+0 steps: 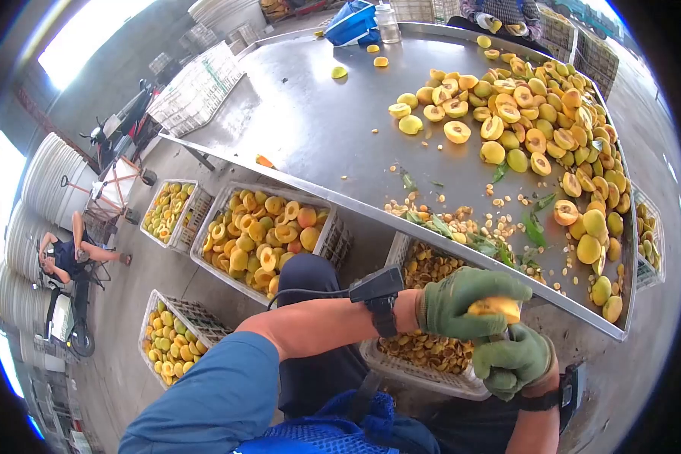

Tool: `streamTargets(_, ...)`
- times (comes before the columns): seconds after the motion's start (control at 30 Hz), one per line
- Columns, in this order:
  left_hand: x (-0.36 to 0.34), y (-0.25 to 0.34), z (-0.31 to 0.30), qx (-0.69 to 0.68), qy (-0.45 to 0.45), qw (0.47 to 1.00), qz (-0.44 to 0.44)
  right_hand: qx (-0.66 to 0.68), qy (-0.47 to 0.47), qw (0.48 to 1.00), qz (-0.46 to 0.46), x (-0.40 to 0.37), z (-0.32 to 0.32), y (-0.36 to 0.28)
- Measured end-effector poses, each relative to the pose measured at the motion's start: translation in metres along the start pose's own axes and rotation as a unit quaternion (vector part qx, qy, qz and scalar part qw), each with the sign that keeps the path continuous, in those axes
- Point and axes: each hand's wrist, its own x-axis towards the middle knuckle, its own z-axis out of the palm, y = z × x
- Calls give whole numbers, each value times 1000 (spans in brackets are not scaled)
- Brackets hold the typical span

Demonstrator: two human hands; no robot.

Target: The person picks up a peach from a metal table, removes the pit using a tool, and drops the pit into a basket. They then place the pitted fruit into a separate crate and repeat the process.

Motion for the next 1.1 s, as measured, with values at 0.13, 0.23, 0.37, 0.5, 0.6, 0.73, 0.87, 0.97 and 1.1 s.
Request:
streamTargets(0.13, 9, 19, -9, -164, -29, 975, -145, -117, -42, 992, -15, 3, -3, -11)
streamTargets(0.23, 14, 22, -13, -169, -31, 971, -169, -18, -36, 999, -9, 5, 4, -10)
streamTargets(0.37, 15, 19, 1, -201, 73, 958, -190, -6, 15, 1000, -17, 13, 16, -12)
streamTargets(0.5, 12, 21, 11, -220, 104, 940, -239, 5, 31, 999, -26, 8, 16, -3)
streamTargets(0.6, 8, 25, 18, -236, 137, 926, -262, 24, -45, 999, 9, 9, 2, -2)
streamTargets(0.73, 3, 16, 16, -272, 152, 901, -301, -9, -1, 1000, -10, 15, 14, -2)
streamTargets(0.87, 4, 11, 18, -270, 190, 885, -328, -81, 59, 995, -1, 14, 22, -7)
streamTargets(0.97, 0, -7, 15, -331, 219, 850, -347, -151, 88, 981, -87, 26, 21, 13)
streamTargets(1.1, 0, 1, 15, -358, 205, 843, -344, -238, 85, 956, -148, 28, 13, 23)
